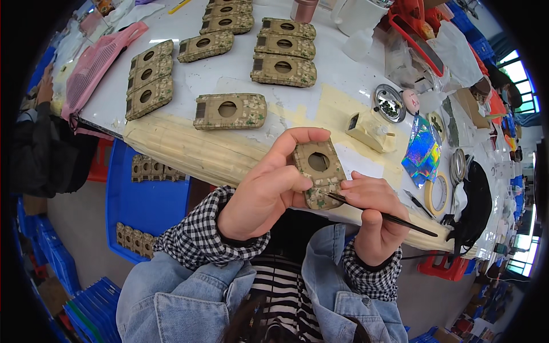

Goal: Painting and detailing miniature toy tank models using a brush and tweezers.

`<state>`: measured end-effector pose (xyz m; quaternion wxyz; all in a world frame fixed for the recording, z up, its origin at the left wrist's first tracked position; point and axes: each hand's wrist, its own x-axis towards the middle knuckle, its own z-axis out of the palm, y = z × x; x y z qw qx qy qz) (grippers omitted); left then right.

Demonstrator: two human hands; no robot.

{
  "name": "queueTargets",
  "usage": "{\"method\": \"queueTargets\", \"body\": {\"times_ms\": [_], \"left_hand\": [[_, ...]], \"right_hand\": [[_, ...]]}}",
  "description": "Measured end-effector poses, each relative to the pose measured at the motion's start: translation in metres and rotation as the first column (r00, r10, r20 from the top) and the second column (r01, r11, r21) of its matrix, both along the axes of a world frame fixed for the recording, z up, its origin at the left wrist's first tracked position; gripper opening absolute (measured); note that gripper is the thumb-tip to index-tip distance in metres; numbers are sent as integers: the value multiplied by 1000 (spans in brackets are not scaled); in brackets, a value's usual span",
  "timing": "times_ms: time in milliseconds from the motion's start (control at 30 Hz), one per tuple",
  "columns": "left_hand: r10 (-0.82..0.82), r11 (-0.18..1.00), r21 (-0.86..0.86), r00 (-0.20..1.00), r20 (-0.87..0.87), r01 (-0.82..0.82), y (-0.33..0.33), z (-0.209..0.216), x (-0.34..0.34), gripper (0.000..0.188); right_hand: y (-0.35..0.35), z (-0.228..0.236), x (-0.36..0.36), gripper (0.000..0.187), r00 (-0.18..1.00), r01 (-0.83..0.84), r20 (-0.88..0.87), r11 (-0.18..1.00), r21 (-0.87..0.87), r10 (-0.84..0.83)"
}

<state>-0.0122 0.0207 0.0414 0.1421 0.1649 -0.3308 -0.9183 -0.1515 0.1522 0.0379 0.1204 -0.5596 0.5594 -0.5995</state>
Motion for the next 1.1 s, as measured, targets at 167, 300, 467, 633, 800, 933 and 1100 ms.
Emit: {"method": "queueTargets", "body": {"times_ms": [167,300,467,633,800,933,1100], "left_hand": [[5,1000,-13,1000,-3,-5,1,0,0,60],[4,1000,-4,1000,-10,-4,1,-1,0,60],[-4,1000,6,1000,-25,4,1,-1,0,60],[-9,1000,18,999,-45,9,1,-2,1,63],[-42,997,60,996,-75,47,-1,2,3,65],[-73,994,80,993,-94,80,0,1,2,62],[-68,995,72,993,-98,75,3,0,2,59]], "right_hand": [[-1,1,-2,21,997,-12,-80,1000,-3,12],[-1,2,-1,21,998,-2,-67,1000,0,2],[-1,0,1,21,1000,11,-18,1000,-1,-11],[-2,-1,-1,22,1000,18,9,1000,4,-18],[-2,-3,-4,25,997,19,76,999,-27,-17],[-3,-2,-5,27,993,26,119,998,-50,-20],[-4,-2,-6,28,994,33,106,998,-53,-27]]}}
